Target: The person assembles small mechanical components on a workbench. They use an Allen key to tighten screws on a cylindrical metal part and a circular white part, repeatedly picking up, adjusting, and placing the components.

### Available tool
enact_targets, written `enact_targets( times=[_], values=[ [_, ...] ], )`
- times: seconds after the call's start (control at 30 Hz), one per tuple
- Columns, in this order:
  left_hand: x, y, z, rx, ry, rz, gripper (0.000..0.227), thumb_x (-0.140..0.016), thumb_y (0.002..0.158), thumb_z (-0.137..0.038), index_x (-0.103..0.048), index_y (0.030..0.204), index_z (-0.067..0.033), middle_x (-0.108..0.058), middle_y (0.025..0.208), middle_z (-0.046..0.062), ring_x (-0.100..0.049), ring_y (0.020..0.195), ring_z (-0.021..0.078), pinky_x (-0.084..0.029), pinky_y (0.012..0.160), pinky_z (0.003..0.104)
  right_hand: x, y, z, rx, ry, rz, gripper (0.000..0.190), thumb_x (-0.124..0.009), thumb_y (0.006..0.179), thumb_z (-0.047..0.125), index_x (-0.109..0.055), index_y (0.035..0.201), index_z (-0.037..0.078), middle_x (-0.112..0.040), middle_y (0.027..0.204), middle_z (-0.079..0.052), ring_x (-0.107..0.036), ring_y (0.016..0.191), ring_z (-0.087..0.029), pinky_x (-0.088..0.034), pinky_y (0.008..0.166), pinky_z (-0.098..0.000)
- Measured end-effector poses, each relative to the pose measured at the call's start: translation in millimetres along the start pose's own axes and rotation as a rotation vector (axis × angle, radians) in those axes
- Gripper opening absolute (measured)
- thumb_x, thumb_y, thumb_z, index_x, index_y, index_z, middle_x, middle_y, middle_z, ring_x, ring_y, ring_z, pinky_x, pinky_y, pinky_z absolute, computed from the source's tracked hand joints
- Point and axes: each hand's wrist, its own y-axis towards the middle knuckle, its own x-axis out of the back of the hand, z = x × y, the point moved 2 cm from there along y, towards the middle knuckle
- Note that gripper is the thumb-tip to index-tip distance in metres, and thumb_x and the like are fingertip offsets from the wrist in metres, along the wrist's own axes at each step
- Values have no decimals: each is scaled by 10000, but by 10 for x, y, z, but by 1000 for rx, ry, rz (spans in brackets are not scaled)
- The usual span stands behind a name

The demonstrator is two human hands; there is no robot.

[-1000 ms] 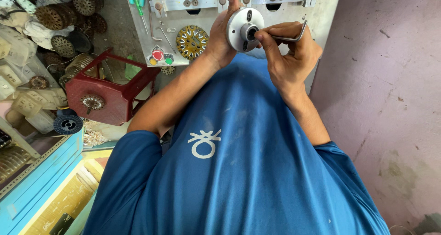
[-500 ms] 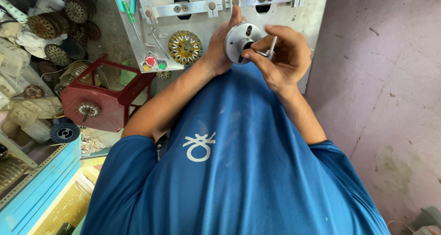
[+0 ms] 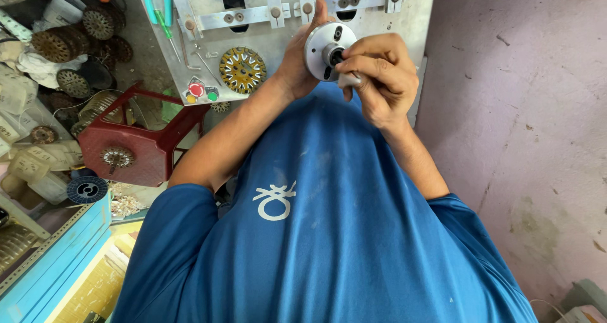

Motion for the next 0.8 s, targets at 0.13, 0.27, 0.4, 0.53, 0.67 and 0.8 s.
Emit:
enact_targets(
  times=[0.13, 0.27, 0.4, 0.53, 0.67, 0.8],
  values=[
    [-100, 118, 77, -24, 14, 54, 608, -534, 973, -698, -614, 951, -96, -632, 815, 39, -626, 717, 142, -508, 603, 308, 177, 33, 83, -17, 65, 82, 91, -619, 1096, 16, -663, 1108, -62, -583, 1166, -124, -714, 845, -195, -621, 689, -301],
    [-191, 213, 134, 12, -41, 37, 612, -534, 988, -679, -630, 968, -75, -633, 841, 49, -616, 742, 145, -504, 646, 317, 268, 98, 77, -85, 169, -14, 166, -703, 995, -5, -574, 1097, -27, -608, 1071, -110, -713, 818, -181, -652, 677, -313],
    [-295, 282, 167, 7, 12, 85, 652, -516, 954, -708, -659, 932, -72, -659, 820, 57, -644, 735, 152, -512, 620, 314, 373, 102, 28, -136, 222, -115, 283, -796, 914, -19, -538, 1031, -12, -649, 978, -113, -713, 766, -157, -645, 627, -303],
    [-326, 305, 191, 40, -47, 52, 597, -546, 936, -677, -655, 920, -90, -649, 823, 38, -643, 755, 151, -529, 651, 317, 479, 96, 21, 34, 6, -94, 193, -784, 973, 6, -605, 917, -37, -646, 1005, -160, -702, 860, -239, -578, 642, -326],
    [-319, 347, 222, 37, -114, 22, 555, -584, 971, -644, -640, 937, -93, -629, 845, 30, -626, 789, 142, -510, 688, 315, 527, 97, -2, 33, -103, 32, 180, -664, 1059, 86, -690, 1018, -87, -688, 1099, -179, -649, 701, -136, -537, 520, -234],
    [-285, 336, 168, 30, -84, -21, 568, -605, 979, -654, -639, 929, -89, -630, 827, 32, -617, 761, 138, -480, 640, 308, 464, 123, 11, 17, 19, 92, 185, -600, 1124, 126, -667, 1123, -47, -541, 1189, -138, -672, 763, -149, -576, 575, -231]
  ],
)
